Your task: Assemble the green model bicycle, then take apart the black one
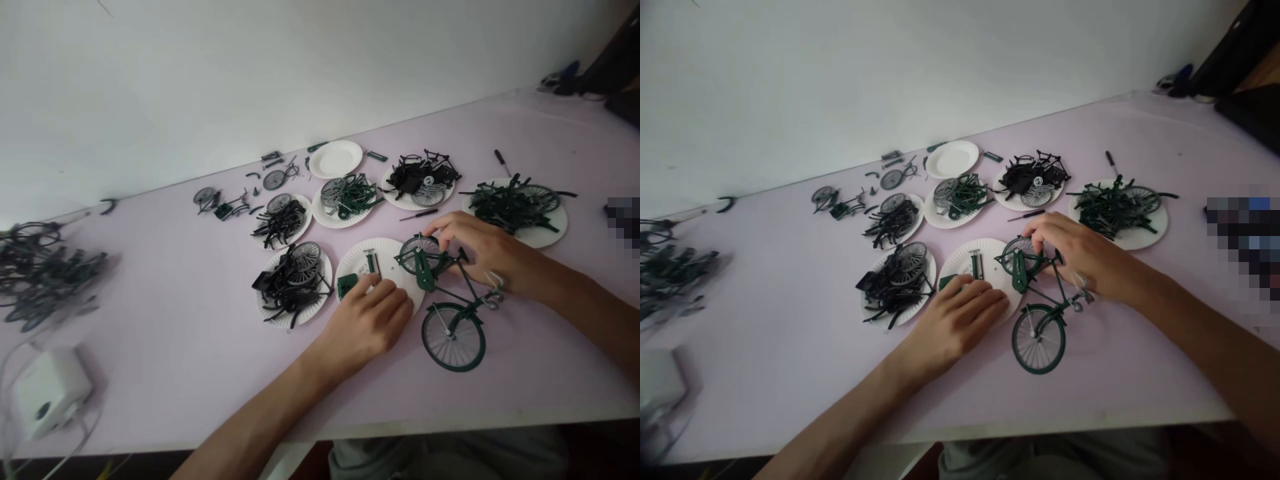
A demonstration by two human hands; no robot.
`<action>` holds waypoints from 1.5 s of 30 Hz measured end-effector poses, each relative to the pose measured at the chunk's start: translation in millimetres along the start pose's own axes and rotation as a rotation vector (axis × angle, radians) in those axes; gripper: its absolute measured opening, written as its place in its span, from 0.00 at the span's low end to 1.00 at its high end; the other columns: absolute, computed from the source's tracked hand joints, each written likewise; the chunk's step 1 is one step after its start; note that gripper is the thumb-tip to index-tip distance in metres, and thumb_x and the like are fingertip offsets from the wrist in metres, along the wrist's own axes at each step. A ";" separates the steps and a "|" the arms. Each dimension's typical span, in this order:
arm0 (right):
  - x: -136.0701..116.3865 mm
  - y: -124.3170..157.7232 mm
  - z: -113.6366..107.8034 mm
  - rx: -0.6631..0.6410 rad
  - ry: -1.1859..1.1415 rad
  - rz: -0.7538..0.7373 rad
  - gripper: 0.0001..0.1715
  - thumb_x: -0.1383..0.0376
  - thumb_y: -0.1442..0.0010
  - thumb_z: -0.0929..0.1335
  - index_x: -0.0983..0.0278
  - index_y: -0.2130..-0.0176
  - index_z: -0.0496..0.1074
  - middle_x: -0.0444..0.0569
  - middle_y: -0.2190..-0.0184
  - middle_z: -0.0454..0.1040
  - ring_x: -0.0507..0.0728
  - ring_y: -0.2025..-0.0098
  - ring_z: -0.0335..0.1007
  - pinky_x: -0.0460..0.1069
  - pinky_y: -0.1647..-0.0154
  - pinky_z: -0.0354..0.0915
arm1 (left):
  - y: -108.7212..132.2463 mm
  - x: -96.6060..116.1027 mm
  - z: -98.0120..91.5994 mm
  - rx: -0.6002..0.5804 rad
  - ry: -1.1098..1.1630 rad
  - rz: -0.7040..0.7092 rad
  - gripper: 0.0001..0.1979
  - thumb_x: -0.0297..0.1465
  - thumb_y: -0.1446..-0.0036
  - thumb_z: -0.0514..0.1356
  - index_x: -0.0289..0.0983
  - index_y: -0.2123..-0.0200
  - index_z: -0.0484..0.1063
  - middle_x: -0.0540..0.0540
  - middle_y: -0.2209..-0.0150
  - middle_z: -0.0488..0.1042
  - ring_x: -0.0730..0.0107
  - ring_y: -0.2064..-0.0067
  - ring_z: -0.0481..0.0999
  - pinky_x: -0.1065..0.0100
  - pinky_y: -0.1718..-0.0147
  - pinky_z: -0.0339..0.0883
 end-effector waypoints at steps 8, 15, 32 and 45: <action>6.6 9.8 -12.7 -0.171 0.163 0.014 0.30 0.65 0.38 0.68 0.54 0.37 0.68 0.49 0.33 0.68 0.66 0.34 0.67 0.61 0.32 0.64 | 0.9 -1.0 -0.4 -0.030 0.107 -0.061 0.07 0.22 0.29 0.55 0.30 0.59 0.73 0.42 0.64 0.77 0.61 0.62 0.74 0.60 0.62 0.68; 10.3 26.7 -36.9 -0.233 0.239 0.072 0.37 0.62 0.41 0.72 0.47 0.35 0.67 0.46 0.40 0.77 0.68 0.48 0.80 0.58 0.55 0.79 | 6.4 -18.8 4.6 0.132 0.532 -0.267 0.03 0.23 0.31 0.61 0.34 0.56 0.72 0.45 0.61 0.79 0.67 0.59 0.76 0.64 0.60 0.70; -80.3 10.2 2.1 -0.025 -0.592 0.298 0.06 0.59 0.36 0.72 0.56 0.61 0.81 0.44 0.60 0.83 0.56 0.59 0.81 0.48 0.62 0.76 | 5.0 -6.9 -19.9 0.659 0.768 -0.375 0.15 0.19 0.42 0.71 0.40 0.58 0.73 0.50 0.65 0.82 0.69 0.66 0.77 0.60 0.63 0.71; -71.0 10.1 13.0 -0.098 -0.799 0.420 0.05 0.60 0.41 0.75 0.59 0.66 0.80 0.46 0.67 0.83 0.56 0.64 0.82 0.48 0.64 0.78 | 0.5 1.9 -30.8 0.576 0.623 -0.275 0.07 0.24 0.34 0.65 0.41 0.59 0.71 0.48 0.63 0.84 0.68 0.67 0.80 0.52 0.55 0.74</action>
Point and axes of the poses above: each hand's wrist, its own y-axis away from the middle knuckle, its own z-axis out of the palm, x = y × z, the point moved 4 cm from there along -y, towards the middle knuckle
